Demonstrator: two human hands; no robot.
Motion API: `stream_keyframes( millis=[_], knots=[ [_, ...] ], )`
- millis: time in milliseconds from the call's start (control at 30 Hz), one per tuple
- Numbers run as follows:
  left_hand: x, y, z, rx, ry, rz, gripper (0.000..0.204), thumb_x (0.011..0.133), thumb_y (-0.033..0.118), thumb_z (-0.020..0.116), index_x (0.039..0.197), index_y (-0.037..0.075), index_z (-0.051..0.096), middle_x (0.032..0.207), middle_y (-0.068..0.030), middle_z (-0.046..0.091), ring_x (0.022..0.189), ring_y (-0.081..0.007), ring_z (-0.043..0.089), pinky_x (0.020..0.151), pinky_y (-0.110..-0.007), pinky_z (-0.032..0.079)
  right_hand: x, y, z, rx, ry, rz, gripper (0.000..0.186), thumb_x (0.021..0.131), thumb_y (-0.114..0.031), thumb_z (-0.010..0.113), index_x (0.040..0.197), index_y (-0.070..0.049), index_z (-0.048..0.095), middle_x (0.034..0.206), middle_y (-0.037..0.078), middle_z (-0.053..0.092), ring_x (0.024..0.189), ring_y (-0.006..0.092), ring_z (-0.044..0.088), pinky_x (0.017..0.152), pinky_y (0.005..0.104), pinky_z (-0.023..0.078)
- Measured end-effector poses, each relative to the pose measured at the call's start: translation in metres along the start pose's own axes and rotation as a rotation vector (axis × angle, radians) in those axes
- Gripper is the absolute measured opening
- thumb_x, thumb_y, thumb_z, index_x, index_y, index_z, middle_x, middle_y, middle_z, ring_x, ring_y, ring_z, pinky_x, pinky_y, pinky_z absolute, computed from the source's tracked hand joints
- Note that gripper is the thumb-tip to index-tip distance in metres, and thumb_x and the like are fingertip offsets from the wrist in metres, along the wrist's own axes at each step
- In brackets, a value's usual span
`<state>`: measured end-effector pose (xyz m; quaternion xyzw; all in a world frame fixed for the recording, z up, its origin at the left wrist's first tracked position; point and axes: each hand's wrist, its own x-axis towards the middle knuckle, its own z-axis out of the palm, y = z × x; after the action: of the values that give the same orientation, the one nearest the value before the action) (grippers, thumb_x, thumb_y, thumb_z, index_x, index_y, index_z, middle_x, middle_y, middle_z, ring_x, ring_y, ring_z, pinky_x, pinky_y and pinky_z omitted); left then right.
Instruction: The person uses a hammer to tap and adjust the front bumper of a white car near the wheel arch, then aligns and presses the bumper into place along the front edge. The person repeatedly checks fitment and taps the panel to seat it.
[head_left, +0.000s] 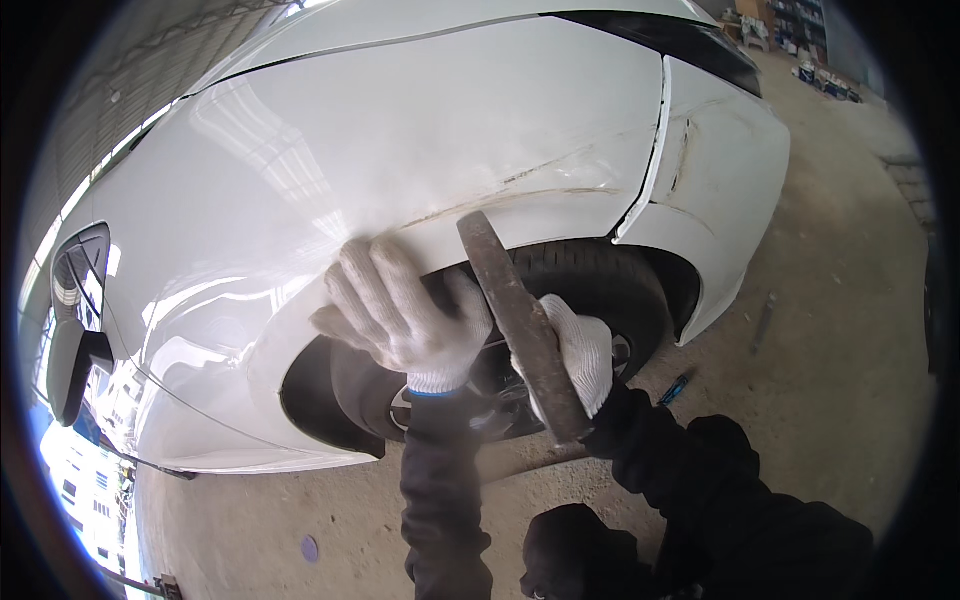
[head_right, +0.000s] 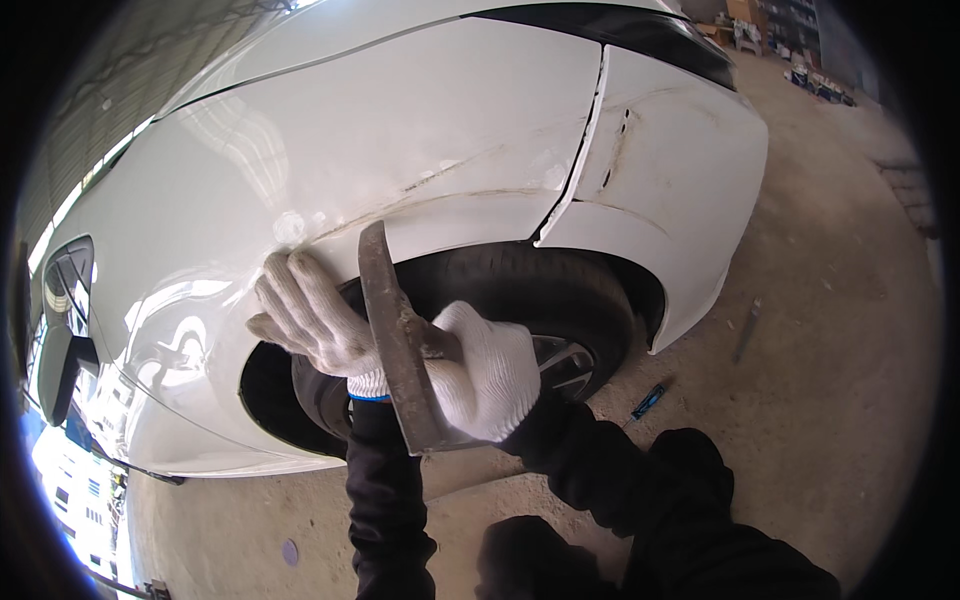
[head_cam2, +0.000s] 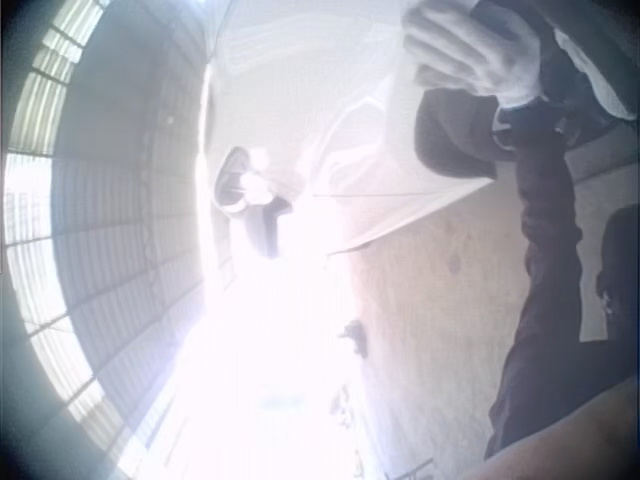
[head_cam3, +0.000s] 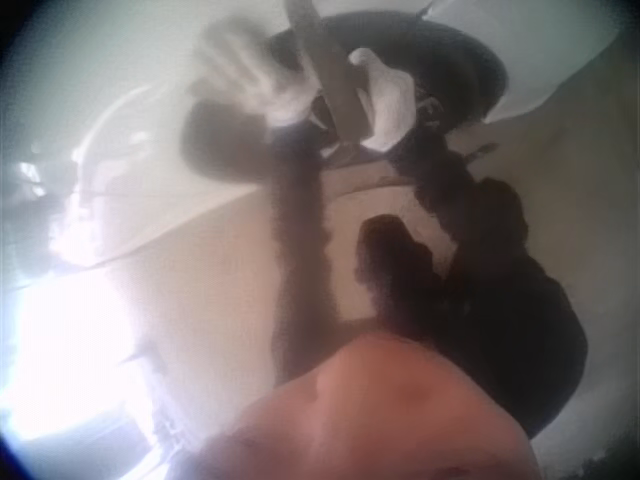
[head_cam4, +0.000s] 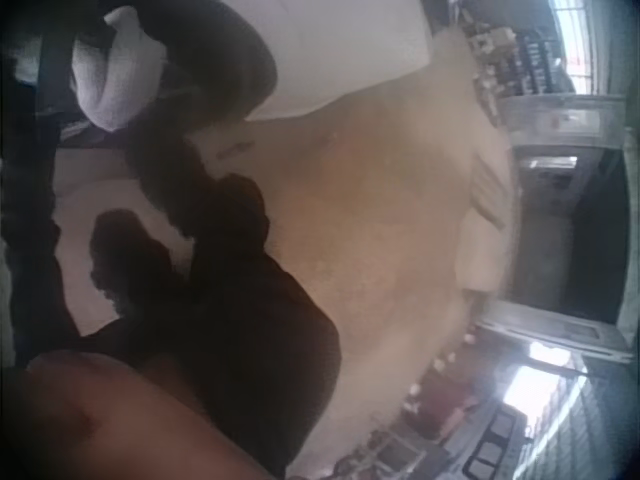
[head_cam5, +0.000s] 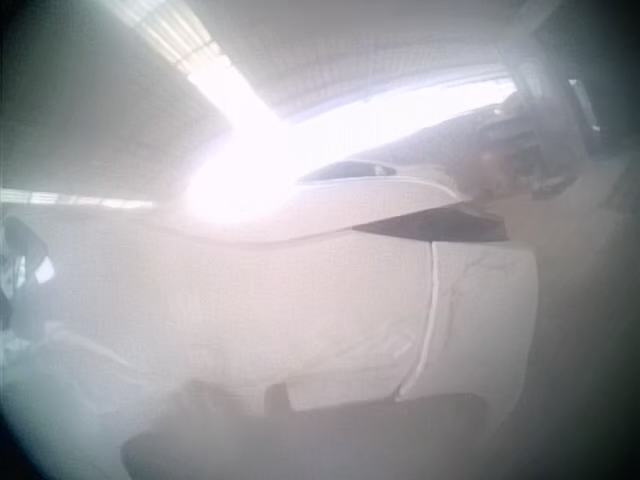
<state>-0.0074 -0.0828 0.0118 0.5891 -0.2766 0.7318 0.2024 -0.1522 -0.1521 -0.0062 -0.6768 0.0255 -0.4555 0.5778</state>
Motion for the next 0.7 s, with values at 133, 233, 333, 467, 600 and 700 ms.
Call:
stream_keyframes(
  millis=[133,233,333,467,600,700],
  knots=[
    [0.002,-0.017,-0.003,0.028,-0.015,0.031,0.069,0.084,0.030,0.054,0.146,0.000,0.049,0.144,-0.0263,0.052,0.138,-0.0453,0.044,0.122,-0.061,0.014,0.004,0.005,-0.016,0.015,-0.350,-0.114,0.027,0.081,-0.028,0.076,0.084,-0.005,0.061,0.067,0.014,0.064,0.059,0.0322,0.066,0.052,0.0384,0.051],
    [0.002,-0.002,-0.004,0.004,-0.040,0.010,0.072,0.079,0.023,0.055,0.146,-0.002,0.047,0.143,-0.0294,0.052,0.137,-0.0478,0.045,0.121,-0.062,0.014,0.001,0.007,-0.012,0.017,-0.087,-0.065,0.028,0.077,-0.029,0.077,0.081,-0.006,0.063,0.066,0.013,0.065,0.057,0.0320,0.065,0.051,0.0378,0.050],
    [-0.001,-0.006,0.000,-0.005,-0.015,0.012,0.073,0.078,0.020,0.054,0.146,-0.004,0.046,0.142,-0.0305,0.052,0.135,-0.0490,0.046,0.118,-0.064,0.017,0.000,-0.001,-0.018,-0.191,-0.133,-0.208,0.027,0.077,-0.025,0.079,0.081,-0.006,0.061,0.065,0.012,0.063,0.056,0.0316,0.066,0.051,0.0372,0.051],
    [0.003,0.004,0.002,-0.013,0.012,0.021,0.078,0.074,0.017,0.054,0.149,-0.002,0.044,0.140,-0.0310,0.053,0.131,-0.0500,0.048,0.114,-0.067,0.018,-0.002,0.019,-0.019,-0.156,0.028,-0.456,0.025,0.081,-0.021,0.078,0.083,-0.005,0.058,0.062,0.011,0.061,0.055,0.0303,0.065,0.052,0.0370,0.052],
    [0.009,-0.012,0.000,-0.026,-0.007,0.021,0.083,0.071,0.015,0.056,0.151,0.000,0.040,0.140,-0.0307,0.052,0.129,-0.0486,0.049,0.114,-0.065,0.020,-0.003,0.011,-0.012,-0.071,-0.007,-0.421,0.030,0.073,-0.023,0.082,0.082,-0.006,0.059,0.064,0.010,0.062,0.055,0.0289,0.064,0.053,0.0378,0.052],
    [0.005,-0.007,-0.003,-0.008,-0.002,0.054,0.084,0.070,0.014,0.056,0.151,0.000,0.040,0.139,-0.0308,0.052,0.127,-0.0487,0.050,0.109,-0.064,0.024,-0.009,0.034,-0.016,-0.012,-0.144,-0.213,0.029,0.079,-0.024,0.079,0.084,-0.006,0.058,0.068,0.013,0.062,0.058,0.0310,0.065,0.054,0.0367,0.052]
  ],
)
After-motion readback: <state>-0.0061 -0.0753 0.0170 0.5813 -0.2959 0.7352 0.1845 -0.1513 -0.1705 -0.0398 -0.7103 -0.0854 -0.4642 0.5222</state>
